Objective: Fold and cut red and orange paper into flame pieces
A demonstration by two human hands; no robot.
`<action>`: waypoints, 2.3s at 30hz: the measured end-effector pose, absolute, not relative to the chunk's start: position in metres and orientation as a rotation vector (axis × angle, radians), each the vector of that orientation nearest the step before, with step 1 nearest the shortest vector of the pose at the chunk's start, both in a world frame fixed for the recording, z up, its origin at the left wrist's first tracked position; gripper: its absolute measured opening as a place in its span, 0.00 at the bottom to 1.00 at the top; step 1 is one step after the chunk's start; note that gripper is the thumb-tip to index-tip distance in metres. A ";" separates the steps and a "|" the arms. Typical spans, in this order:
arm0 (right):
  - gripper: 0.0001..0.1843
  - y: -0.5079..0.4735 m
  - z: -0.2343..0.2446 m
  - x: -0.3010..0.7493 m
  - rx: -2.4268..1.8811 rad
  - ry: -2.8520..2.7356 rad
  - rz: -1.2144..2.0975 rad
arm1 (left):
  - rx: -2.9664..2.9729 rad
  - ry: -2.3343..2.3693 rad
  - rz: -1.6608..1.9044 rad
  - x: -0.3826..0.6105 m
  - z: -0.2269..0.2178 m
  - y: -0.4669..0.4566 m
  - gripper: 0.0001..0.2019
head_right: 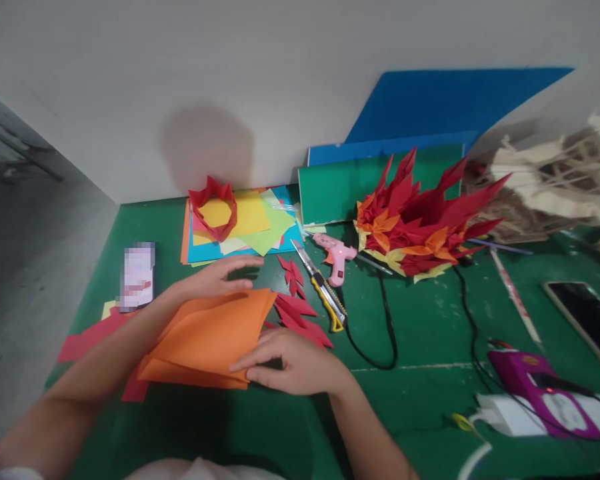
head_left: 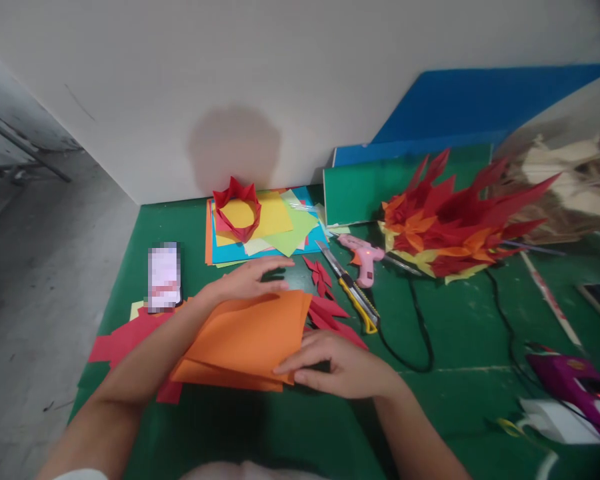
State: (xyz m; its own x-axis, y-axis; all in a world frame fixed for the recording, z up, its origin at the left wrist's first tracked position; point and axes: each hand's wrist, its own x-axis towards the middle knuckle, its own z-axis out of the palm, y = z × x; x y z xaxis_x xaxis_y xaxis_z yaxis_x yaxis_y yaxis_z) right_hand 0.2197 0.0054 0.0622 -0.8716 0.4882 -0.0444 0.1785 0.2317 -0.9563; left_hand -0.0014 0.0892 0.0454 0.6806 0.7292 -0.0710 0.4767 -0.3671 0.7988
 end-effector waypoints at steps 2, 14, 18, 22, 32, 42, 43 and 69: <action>0.16 0.003 0.059 0.219 -0.762 -2.308 1.720 | 2.022 0.933 0.185 -0.014 0.049 0.075 0.33; 0.13 -0.009 0.049 0.213 -0.984 -2.474 1.657 | 2.242 1.302 -0.055 -0.036 0.038 0.013 0.49; 0.19 -0.010 0.056 0.217 -1.280 -2.377 1.543 | 2.242 1.368 -0.132 -0.029 0.041 0.010 0.40; 0.22 -0.008 0.053 0.217 -1.439 -2.275 1.318 | 2.322 1.421 -0.212 -0.024 0.040 0.012 0.37; 0.28 -0.004 0.038 0.199 -1.392 -2.231 1.114 | 2.200 1.298 -0.095 -0.031 0.046 0.009 0.19; 0.25 -0.020 0.030 0.217 -1.413 -2.117 1.113 | 1.760 1.471 0.097 -0.050 0.066 0.019 0.32; 0.25 -0.023 0.031 0.220 -1.403 -2.110 1.131 | 1.716 1.483 0.102 -0.053 0.070 0.022 0.33; 0.33 0.006 0.028 0.194 -1.192 -1.406 1.542 | 0.929 1.257 0.849 -0.017 0.038 0.012 0.36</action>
State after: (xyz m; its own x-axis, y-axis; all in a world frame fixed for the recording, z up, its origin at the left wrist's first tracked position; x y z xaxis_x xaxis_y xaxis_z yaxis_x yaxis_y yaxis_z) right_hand 0.1941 0.0055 0.0280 -0.3113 0.9368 -0.1598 0.0727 -0.1442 -0.9869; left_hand -0.0169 0.0120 0.0385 0.1226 0.9122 -0.3909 -0.0213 0.3962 0.9179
